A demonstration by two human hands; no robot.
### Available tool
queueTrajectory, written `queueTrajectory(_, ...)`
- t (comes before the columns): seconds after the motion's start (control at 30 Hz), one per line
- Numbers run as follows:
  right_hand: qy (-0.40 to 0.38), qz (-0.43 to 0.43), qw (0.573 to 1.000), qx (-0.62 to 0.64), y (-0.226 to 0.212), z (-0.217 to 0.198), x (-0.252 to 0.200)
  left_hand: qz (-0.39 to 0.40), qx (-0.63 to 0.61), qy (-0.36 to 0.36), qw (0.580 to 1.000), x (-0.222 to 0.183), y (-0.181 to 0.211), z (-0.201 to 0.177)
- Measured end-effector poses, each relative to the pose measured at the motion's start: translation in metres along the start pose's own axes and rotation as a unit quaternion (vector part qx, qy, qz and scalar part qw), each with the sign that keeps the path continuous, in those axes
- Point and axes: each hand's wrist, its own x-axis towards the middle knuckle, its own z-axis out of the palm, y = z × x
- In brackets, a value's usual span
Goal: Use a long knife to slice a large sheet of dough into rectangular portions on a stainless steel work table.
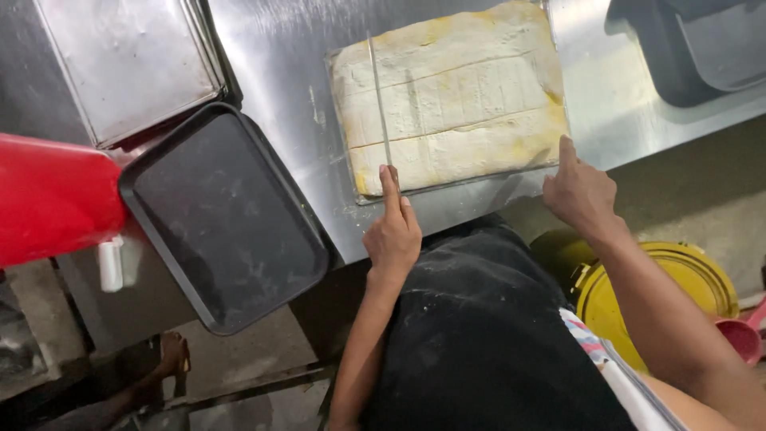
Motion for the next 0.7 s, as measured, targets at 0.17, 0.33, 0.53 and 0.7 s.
queueTrajectory(0.17, -0.031, 0.017, 0.999, 0.004, 0.003, 0.002, 0.008, 0.002, -0.002, -0.009, 1.0, 0.002, 0.001, 0.003)
queueTrajectory(0.33, -0.024, 0.004, 1.0, 0.0, 0.011, 0.01, 0.013, -0.017, 0.002, -0.033, 0.999, 0.002, 0.002, 0.004)
queueTrajectory(0.53, -0.004, -0.013, 1.0, -0.007, 0.007, 0.006, 0.019, -0.006, -0.008, -0.008, 1.0, 0.003, -0.003, 0.006)
queueTrajectory(0.7, -0.005, -0.018, 1.0, -0.012, 0.0, 0.002, 0.024, -0.013, -0.001, -0.001, 1.0, 0.004, -0.006, 0.008)
